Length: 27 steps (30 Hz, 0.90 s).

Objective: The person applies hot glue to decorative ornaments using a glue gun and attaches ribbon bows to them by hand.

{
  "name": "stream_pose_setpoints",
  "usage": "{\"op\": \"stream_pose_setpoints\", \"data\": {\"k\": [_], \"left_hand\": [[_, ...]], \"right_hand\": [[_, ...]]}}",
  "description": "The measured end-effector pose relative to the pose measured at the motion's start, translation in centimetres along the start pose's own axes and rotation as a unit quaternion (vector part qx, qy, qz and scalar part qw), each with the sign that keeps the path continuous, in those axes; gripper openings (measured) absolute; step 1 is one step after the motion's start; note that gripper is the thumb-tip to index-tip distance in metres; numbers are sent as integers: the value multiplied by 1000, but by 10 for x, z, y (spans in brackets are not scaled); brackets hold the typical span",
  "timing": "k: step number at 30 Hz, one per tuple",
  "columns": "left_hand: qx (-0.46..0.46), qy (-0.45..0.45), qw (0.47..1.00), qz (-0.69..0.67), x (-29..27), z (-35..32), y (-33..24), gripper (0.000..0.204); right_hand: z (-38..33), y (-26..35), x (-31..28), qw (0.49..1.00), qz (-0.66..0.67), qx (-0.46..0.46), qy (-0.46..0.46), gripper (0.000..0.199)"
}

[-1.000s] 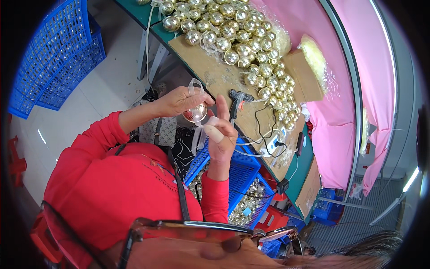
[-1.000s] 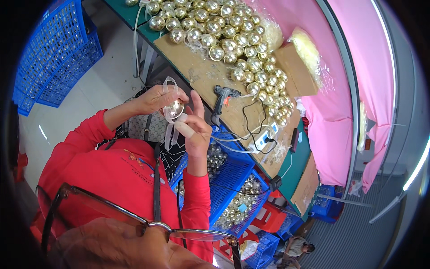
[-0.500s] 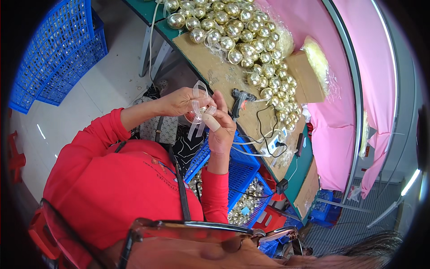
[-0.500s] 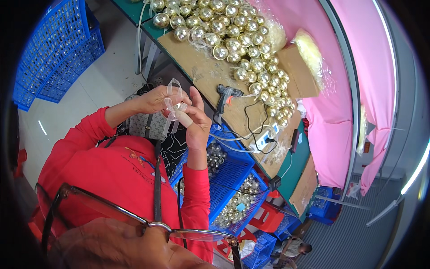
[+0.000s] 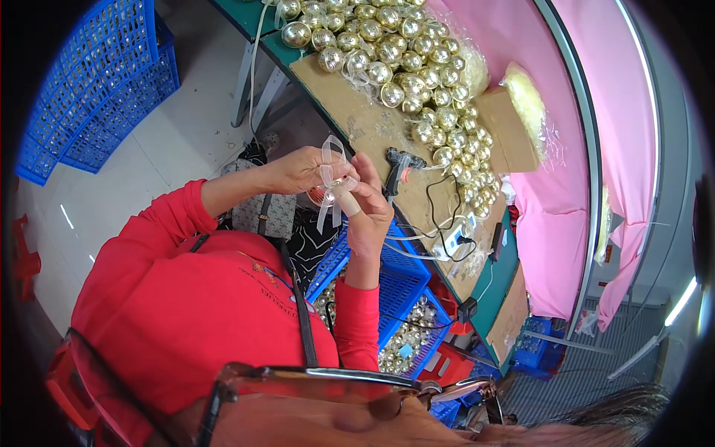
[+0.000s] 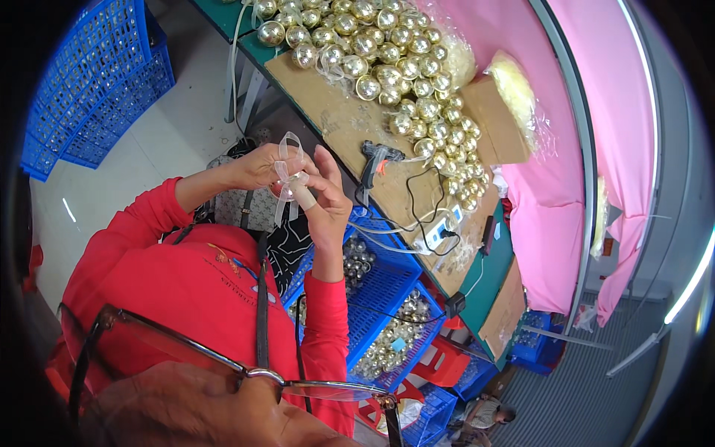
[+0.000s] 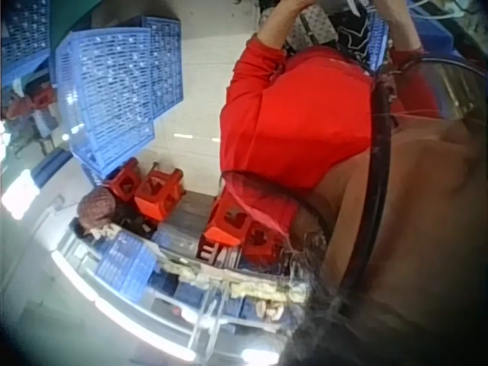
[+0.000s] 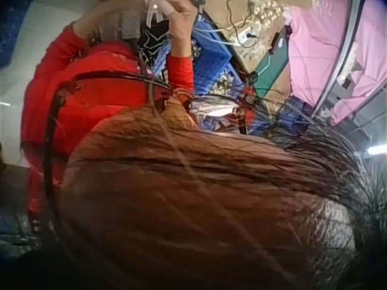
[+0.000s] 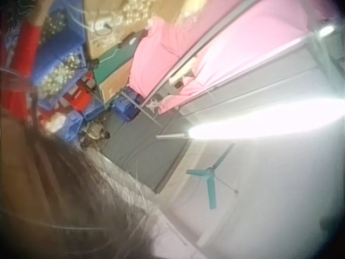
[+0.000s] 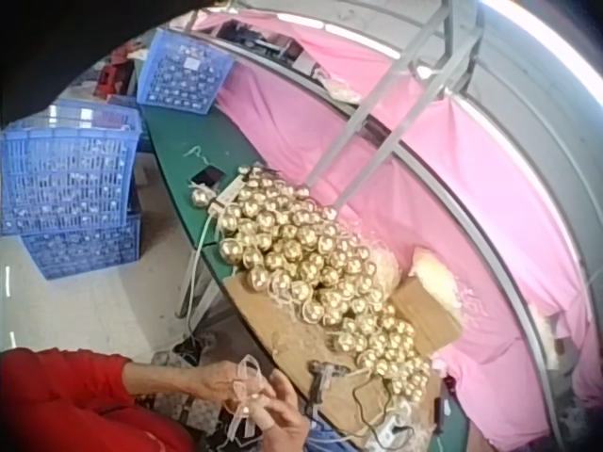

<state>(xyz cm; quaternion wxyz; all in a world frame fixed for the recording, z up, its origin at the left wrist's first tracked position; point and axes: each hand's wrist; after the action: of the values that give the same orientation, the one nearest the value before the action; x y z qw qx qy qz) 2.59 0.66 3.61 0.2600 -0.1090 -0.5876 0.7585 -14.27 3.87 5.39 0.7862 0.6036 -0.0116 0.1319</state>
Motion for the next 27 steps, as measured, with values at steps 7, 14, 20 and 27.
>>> {"op": "stream_pose_setpoints", "data": {"k": [7,14,20,27], "left_hand": [[3,-10,1000,23,0,-2,4,34],[17,-10,1000,23,1,-2,5,37],[-7,2,1000,-25,3,-4,0,47],[-141,71,987,-34,-7,-1,-11,42]], "right_hand": [[-2,-1,0,1000,-3,10,1,25],[-2,2,2,1000,-7,-5,-5,42],[-4,5,4,999,-42,14,-13,52],[-7,1,1,999,-44,24,-14,60]]}}
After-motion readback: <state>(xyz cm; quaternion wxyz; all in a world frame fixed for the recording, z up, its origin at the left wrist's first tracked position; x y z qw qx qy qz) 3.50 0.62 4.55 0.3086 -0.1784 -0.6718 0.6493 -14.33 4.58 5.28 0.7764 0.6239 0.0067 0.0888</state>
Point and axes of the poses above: each hand's wrist, its own z-axis towards the middle knuckle, its own x-axis out of the palm, y = z × x, and after that the axes turned 4 degrees about -y, right-handed
